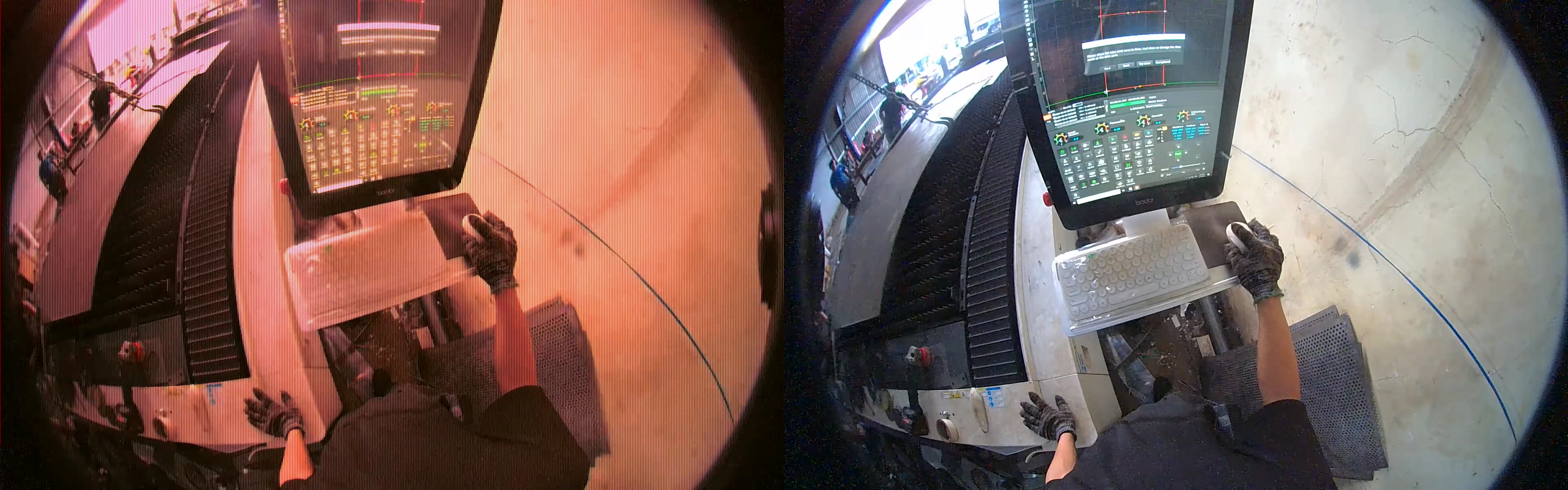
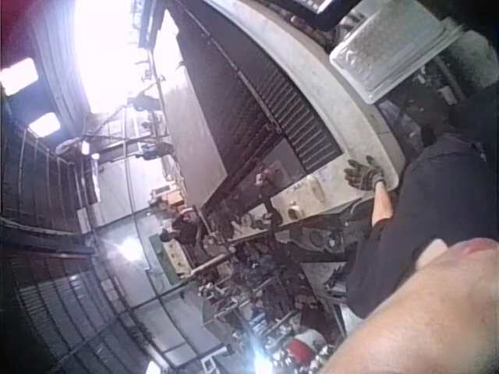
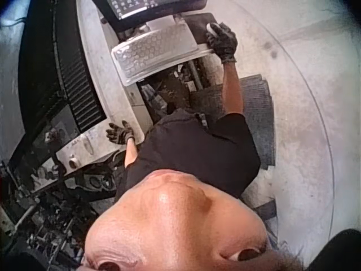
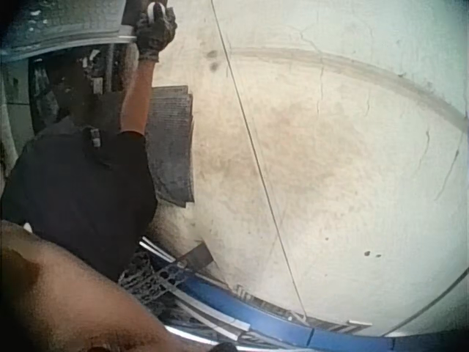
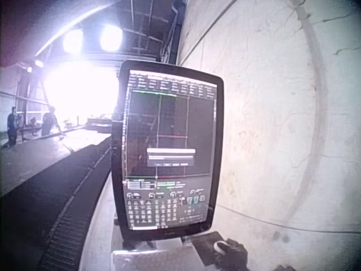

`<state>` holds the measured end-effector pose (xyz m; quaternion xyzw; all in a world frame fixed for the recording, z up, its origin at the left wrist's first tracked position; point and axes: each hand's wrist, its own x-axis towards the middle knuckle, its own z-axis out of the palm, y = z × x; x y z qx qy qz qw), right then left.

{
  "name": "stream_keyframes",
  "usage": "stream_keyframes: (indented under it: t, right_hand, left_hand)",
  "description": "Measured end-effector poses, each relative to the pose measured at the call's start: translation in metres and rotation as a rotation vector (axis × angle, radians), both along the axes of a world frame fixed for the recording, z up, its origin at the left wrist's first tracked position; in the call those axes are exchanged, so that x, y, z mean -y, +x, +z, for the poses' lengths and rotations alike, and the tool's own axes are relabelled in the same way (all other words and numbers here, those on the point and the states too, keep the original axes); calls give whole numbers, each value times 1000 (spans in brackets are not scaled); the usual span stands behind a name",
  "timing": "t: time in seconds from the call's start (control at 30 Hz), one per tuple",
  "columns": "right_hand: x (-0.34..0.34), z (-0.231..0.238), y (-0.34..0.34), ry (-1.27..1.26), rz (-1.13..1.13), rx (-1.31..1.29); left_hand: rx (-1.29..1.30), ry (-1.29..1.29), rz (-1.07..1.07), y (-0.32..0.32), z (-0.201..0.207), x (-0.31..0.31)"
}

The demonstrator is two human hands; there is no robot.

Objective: Operating an industrial laser cutting machine using a computer terminal and mouse interface.

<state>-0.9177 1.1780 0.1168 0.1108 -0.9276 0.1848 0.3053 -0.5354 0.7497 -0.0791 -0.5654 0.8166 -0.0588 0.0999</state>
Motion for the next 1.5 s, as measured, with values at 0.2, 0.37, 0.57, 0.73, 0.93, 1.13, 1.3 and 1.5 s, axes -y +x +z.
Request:
stream_keyframes:
  t: [0.2, 0.37, 0.57, 0.73, 0.93, 1.13, 1.3, 1.5]
  right_hand:
    - [3, -6, -1, 20, -135, -5]
    - [-3, -9, -5, -437, 166, 70]
    - [-4, -17, -1, 26, 30, -75]
    - [-4, -17, -6, 63, -8, -154]
    - [-1, -14, -3, 8, -22, -173]
    - [5, -10, 3, -8, -95, -65]
    - [7, -9, 3, -54, -111, -41]
    - [5, -9, 3, -63, -47, -74]
  left_hand:
    - [7, 38, -18, 4, 3, 0]
    - [-124, 92, 74, -16, 10, 6]
    - [-1125, -172, -864, -130, 116, -17]
    - [-1015, -159, -1208, -174, 198, -100]
    - [-900, -126, -1292, -190, 200, -117]
    - [-840, -99, -1288, -191, 187, -116]
    - [-821, -118, -1275, -190, 185, -116]
    - [-801, -151, -1277, -192, 183, -116]
